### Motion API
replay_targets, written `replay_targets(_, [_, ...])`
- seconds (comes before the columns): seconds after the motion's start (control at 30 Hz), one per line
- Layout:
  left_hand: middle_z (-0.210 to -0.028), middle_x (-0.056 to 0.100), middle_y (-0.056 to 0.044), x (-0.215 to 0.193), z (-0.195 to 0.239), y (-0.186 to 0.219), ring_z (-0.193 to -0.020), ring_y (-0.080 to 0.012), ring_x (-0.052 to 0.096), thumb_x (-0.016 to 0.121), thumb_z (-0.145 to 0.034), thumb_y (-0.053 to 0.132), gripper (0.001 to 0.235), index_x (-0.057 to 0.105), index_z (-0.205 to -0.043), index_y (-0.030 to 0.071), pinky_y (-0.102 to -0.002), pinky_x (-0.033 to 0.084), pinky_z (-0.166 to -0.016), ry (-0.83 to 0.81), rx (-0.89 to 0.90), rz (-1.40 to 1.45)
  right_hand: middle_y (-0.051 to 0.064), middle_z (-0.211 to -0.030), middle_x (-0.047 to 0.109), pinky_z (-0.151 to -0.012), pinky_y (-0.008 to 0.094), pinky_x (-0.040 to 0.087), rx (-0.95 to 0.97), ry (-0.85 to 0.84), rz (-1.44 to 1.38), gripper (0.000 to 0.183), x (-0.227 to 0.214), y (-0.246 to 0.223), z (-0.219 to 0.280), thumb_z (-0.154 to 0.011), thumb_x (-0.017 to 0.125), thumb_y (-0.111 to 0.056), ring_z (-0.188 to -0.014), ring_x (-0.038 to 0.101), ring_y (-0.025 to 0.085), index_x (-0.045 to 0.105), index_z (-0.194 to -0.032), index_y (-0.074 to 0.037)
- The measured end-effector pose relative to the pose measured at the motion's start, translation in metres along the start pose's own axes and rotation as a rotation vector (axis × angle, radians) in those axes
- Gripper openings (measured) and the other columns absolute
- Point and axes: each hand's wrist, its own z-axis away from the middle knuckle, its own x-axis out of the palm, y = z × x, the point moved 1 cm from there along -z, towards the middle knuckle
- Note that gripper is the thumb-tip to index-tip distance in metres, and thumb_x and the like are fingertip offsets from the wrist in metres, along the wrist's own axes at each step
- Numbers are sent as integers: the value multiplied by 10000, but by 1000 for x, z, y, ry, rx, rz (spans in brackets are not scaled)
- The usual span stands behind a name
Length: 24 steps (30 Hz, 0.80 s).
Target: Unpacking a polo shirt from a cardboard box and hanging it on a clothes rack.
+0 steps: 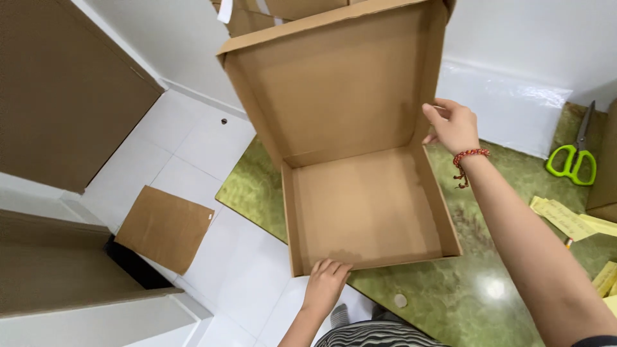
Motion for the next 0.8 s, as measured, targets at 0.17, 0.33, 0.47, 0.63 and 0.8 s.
replay_targets(0.17, [-1023, 784, -20, -19, 29, -30, -1015, -215, 681, 708, -938, 212, 182, 777, -1070, 108, -400, 452, -1045, 55, -64, -53, 126, -939, 746, -513, 247, 559, -64, 124, 90, 200, 12, 27, 0, -1112, 661, -117, -564, 723, 202, 736, -1100, 68])
replay_targets(0.33, [-1049, 779, 23, -28, 41, -52, -1027, -205, 665, 678, -963, 269, 167, 753, -1049, 147, -358, 443, -1001, 81, -55, -43, 124, -947, 752, -495, 260, 534, -211, 216, 179, 169, 14, 40, 22, -1112, 673, -63, -562, 717, 210, 747, -1060, 80])
replay_targets(0.47, [-1006, 775, 24, -31, 42, -64, -1014, -208, 681, 692, -984, 298, 164, 731, -1006, 140, -366, 451, -1001, 130, 9, -53, 103, -943, 781, -501, 254, 493, -127, 253, 313, 175, 19, 41, 49, -1113, 687, -115, -569, 737, 208, 771, -1072, 32])
replay_targets(0.63, [-931, 762, 6, -38, 39, -75, -907, -199, 673, 683, -1011, 344, 227, 729, -952, 130, -350, 446, -948, 146, 54, 4, 92, -948, 769, -552, 243, 496, -90, 198, 215, 156, 17, 42, 85, -1098, 666, -87, -663, 762, 214, 744, -1083, 47])
replay_targets(0.8, [-934, 757, 13, -41, 34, -95, -898, -178, 670, 660, -1026, 339, 232, 744, -963, 131, -343, 434, -985, 144, 42, 23, 210, -1027, 780, -631, 280, 631, -162, 242, 183, 177, 7, 25, 118, -1092, 744, -60, -802, 790, 235, 709, -1151, 103])
